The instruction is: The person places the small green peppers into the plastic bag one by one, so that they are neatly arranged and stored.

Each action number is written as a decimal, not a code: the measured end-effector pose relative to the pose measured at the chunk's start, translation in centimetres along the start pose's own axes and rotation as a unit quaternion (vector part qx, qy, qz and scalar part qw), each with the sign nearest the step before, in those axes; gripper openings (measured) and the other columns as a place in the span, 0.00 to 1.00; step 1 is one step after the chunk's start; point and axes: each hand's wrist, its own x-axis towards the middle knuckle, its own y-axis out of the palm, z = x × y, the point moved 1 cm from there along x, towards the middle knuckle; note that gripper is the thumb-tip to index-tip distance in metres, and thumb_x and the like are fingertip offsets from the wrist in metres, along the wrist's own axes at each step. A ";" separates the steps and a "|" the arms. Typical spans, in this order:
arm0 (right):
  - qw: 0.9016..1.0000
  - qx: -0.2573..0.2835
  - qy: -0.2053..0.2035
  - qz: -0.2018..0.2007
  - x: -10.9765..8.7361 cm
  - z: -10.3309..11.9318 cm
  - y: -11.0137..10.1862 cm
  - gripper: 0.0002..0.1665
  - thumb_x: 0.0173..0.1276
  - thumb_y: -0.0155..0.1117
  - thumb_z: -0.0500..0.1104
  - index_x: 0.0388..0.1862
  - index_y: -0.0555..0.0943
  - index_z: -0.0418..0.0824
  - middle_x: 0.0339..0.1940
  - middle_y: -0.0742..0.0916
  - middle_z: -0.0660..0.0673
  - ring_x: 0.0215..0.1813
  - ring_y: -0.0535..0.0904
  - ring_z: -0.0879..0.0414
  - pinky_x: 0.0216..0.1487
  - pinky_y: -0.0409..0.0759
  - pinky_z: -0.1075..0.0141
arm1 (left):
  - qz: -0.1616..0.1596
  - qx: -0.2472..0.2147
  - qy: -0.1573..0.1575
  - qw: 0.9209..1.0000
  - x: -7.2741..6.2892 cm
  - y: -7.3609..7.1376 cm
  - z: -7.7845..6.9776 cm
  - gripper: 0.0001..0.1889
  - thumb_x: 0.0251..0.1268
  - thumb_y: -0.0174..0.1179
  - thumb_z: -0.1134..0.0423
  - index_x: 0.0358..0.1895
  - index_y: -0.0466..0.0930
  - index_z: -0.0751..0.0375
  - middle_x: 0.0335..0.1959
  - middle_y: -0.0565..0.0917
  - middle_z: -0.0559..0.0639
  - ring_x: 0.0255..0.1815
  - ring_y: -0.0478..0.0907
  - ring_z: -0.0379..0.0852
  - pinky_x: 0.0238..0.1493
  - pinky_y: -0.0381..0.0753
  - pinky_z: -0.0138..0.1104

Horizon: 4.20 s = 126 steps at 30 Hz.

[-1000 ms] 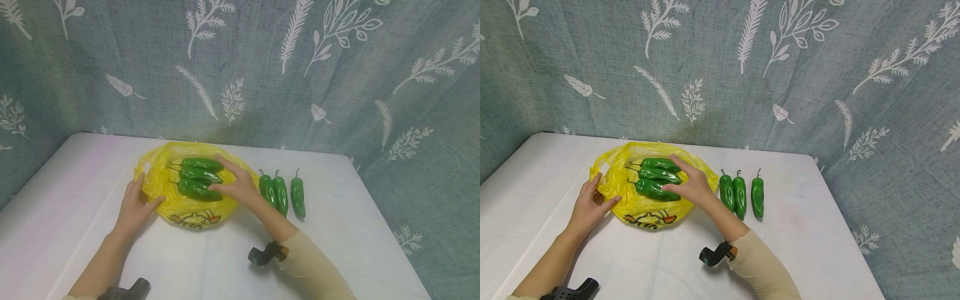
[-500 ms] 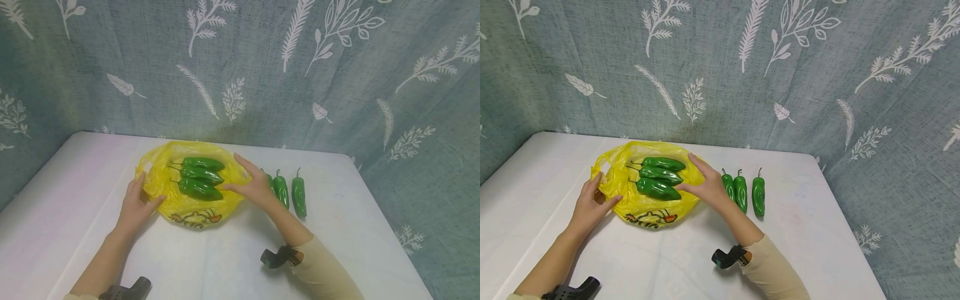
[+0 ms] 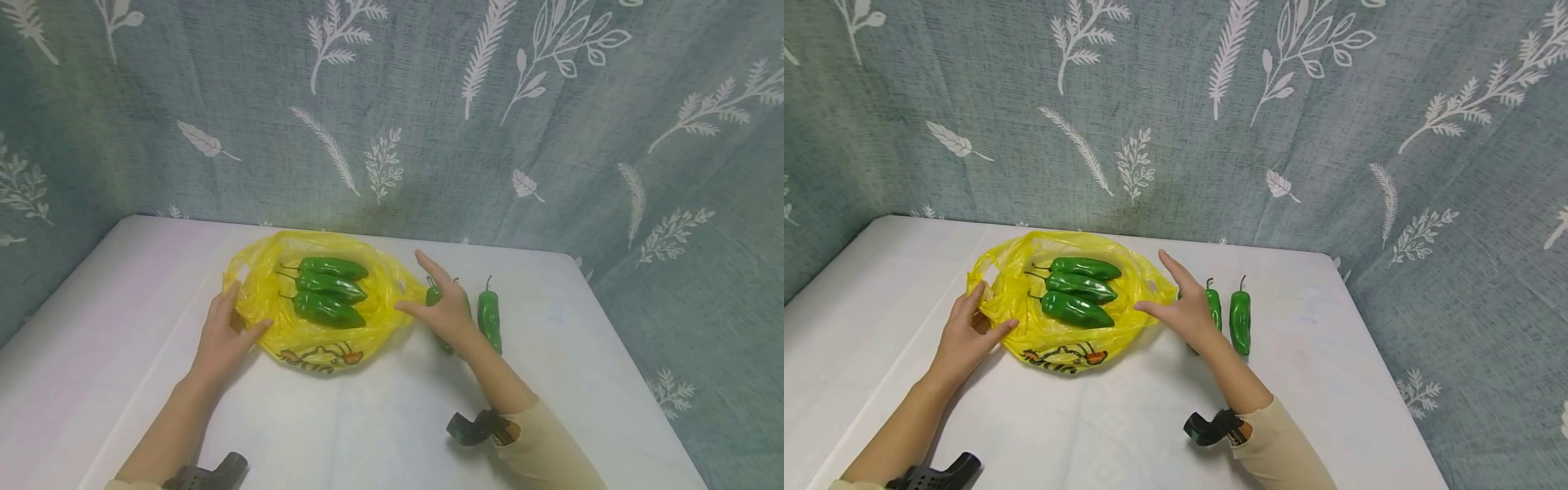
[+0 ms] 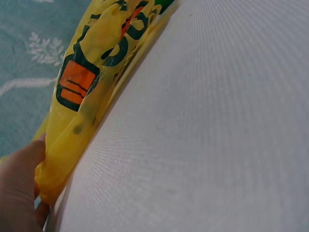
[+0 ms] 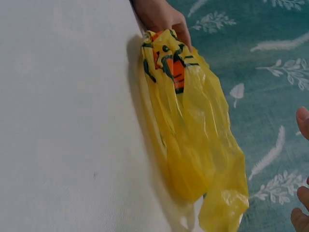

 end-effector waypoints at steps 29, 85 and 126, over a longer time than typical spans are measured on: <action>0.983 -0.047 0.169 -0.051 -3.6 -3.2 -6.4 0.51 0.53 0.74 0.47 0.73 0.60 0.47 0.74 0.65 0.48 0.75 0.56 0.51 0.75 0.56 0.54 | 0.007 -0.001 -0.004 1.000 0.1 0.1 0.1 0.48 0.59 0.65 0.59 0.75 0.41 0.64 0.70 0.53 0.71 0.69 0.52 0.70 0.69 0.53 0.61; 0.951 -0.064 0.302 -0.014 -7.3 -10.6 -6.4 0.45 0.65 0.62 0.44 0.76 0.51 0.45 0.77 0.55 0.40 0.77 0.48 0.42 0.76 0.49 0.49 | 0.014 -0.001 -0.007 1.000 -0.1 -0.1 -0.2 0.48 0.60 0.64 0.58 0.75 0.40 0.64 0.70 0.52 0.72 0.70 0.51 0.72 0.69 0.51 0.62; 0.935 -0.044 0.320 -0.144 -7.7 -10.4 -6.9 0.36 0.65 0.62 0.43 0.71 0.63 0.48 0.73 0.66 0.43 0.74 0.58 0.43 0.73 0.57 0.48 | 0.010 0.006 0.002 1.000 -0.1 -0.2 -0.1 0.48 0.60 0.64 0.58 0.75 0.40 0.65 0.69 0.52 0.72 0.69 0.52 0.72 0.69 0.52 0.62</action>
